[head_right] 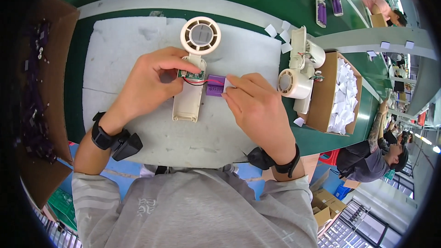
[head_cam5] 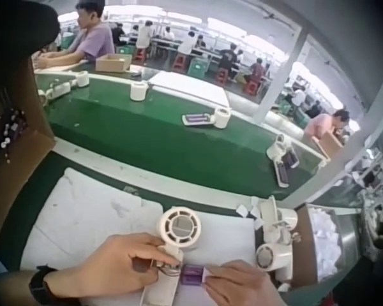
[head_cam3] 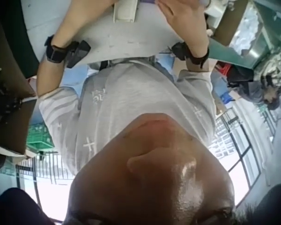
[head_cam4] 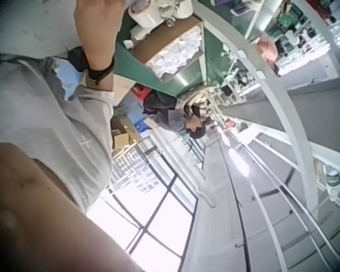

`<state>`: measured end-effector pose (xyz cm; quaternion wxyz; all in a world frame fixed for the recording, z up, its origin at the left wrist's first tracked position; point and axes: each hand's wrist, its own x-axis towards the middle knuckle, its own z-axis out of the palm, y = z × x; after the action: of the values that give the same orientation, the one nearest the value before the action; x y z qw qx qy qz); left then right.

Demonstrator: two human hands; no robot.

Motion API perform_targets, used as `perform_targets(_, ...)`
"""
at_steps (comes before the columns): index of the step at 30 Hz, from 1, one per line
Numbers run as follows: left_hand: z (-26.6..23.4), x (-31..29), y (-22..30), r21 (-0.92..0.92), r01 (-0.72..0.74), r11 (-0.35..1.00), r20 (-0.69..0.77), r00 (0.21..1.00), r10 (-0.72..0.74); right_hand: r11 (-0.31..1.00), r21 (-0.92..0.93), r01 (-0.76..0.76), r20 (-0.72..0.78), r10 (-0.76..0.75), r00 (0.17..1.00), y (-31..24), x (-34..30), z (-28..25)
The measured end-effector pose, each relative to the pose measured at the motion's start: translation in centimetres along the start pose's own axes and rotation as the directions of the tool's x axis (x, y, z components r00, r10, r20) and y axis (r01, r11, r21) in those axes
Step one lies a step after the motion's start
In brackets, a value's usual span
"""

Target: The person assembles handheld fans by connecting battery packs to circuit boards, testing the lights, and fitting the batteries into the fan housings. They repeat this process multiple times, reaching into a box for more batteries and picking up fan components from the table.

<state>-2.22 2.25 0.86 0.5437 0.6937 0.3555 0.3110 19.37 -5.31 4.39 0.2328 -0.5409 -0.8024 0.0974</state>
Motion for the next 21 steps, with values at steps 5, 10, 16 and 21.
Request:
perform_targets(5,0.1,0.0,0.1,-0.044,0.021,0.999,0.010,1.000,-0.021,0.996,-0.084,0.022,0.050,-0.018,0.999,-0.5,0.1,-0.2)
perform_targets(10,0.2,0.1,0.1,-0.022,-0.008,1.000,0.003,1.000,0.008,0.989,-0.143,0.031,0.062,-0.022,0.998,-0.1,-0.1,0.4)
perform_targets(16,0.1,-0.1,-0.3,-0.008,-0.034,0.999,-0.007,0.999,0.034,1.000,-0.017,-0.014,0.094,0.016,0.995,-0.3,0.4,-0.7)
perform_targets(21,0.0,0.1,-0.5,0.041,-0.064,0.997,0.002,0.998,0.064,1.000,0.019,-0.023,0.083,0.021,0.996,0.0,0.3,-0.8)
